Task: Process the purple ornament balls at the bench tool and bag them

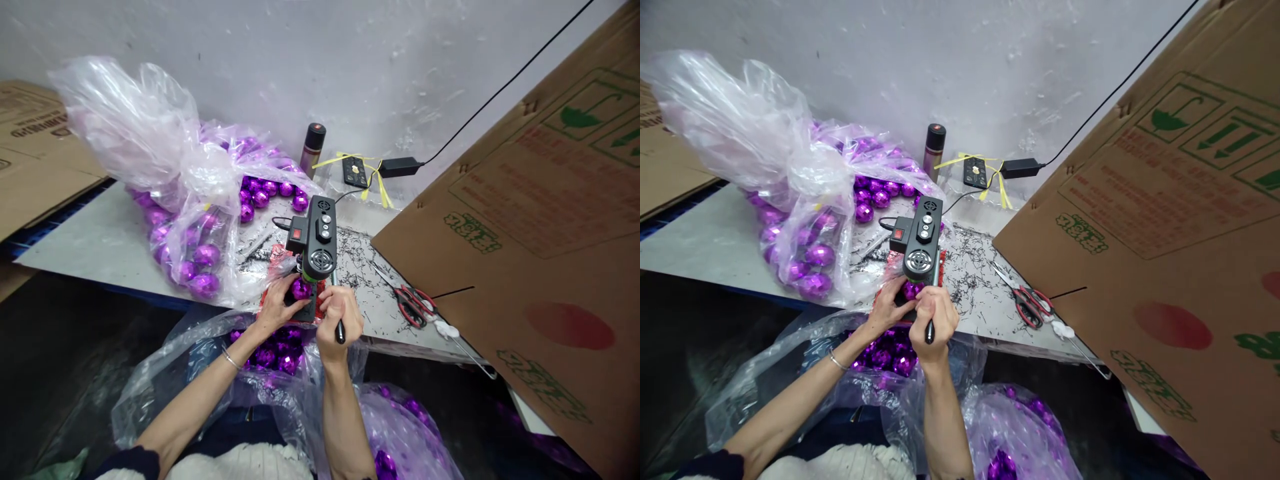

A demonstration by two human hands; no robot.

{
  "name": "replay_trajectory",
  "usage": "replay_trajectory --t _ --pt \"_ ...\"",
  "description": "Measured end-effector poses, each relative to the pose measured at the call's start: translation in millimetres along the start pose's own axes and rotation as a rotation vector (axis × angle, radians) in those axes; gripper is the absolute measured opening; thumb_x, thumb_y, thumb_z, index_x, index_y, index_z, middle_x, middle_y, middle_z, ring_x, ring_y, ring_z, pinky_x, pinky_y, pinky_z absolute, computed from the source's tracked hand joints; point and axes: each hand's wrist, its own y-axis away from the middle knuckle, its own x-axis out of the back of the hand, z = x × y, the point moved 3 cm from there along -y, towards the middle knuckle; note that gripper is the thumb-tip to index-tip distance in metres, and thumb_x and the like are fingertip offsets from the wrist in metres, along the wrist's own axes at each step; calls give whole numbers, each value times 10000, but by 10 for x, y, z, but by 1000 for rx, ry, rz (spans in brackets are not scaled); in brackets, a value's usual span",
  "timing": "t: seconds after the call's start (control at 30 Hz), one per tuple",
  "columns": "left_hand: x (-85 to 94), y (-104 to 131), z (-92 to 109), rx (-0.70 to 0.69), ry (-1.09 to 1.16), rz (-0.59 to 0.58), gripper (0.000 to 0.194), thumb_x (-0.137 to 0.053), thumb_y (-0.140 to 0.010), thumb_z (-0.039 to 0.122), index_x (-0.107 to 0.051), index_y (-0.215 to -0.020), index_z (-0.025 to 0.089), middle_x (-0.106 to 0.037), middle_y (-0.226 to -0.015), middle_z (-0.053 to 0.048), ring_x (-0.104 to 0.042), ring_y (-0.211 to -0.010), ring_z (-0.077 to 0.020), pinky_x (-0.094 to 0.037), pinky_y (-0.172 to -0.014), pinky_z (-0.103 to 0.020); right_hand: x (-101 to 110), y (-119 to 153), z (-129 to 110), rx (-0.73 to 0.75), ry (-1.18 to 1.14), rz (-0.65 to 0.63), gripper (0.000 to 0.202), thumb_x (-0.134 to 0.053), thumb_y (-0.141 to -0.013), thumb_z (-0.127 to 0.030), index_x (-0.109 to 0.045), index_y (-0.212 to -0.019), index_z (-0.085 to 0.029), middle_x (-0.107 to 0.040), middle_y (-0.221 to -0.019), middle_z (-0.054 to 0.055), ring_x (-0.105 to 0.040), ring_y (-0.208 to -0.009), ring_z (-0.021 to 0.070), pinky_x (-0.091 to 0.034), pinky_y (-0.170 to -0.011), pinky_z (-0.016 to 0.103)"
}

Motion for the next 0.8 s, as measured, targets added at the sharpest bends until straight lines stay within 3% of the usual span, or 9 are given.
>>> replay_trajectory --t 0.23,0.53,0.8 --pt "-12 20 -12 9 -10 -7 581 -790 -952 457 -643 -1452 201 -779 -1338 -150 -751 -1227 -338 -607 -1063 -495 -33 79 48 21 -13 48 355 -409 -1101 -174 -522 -771 -242 -616 -733 -27 -636 -686 124 -468 -649 282" --pt "-15 29 -2 3 8 -9 556 -763 -976 461 -644 -1440 181 -772 -1349 -162 -745 -1241 -337 -606 -1064 -489 -121 337 300 127 23 89 357 -365 -1119 -236 -540 -809 -246 -630 -787 -4 -618 -671 141 -496 -673 321" --pt "-25 39 4 -12 6 20 538 -774 -968 440 -651 -1425 186 -777 -1353 -158 -746 -1254 -337 -600 -1092 -500 -140 378 334 112 -7 105 363 -355 -1119 -243 -547 -811 -248 -617 -787 -2 -613 -682 153 -510 -710 348"
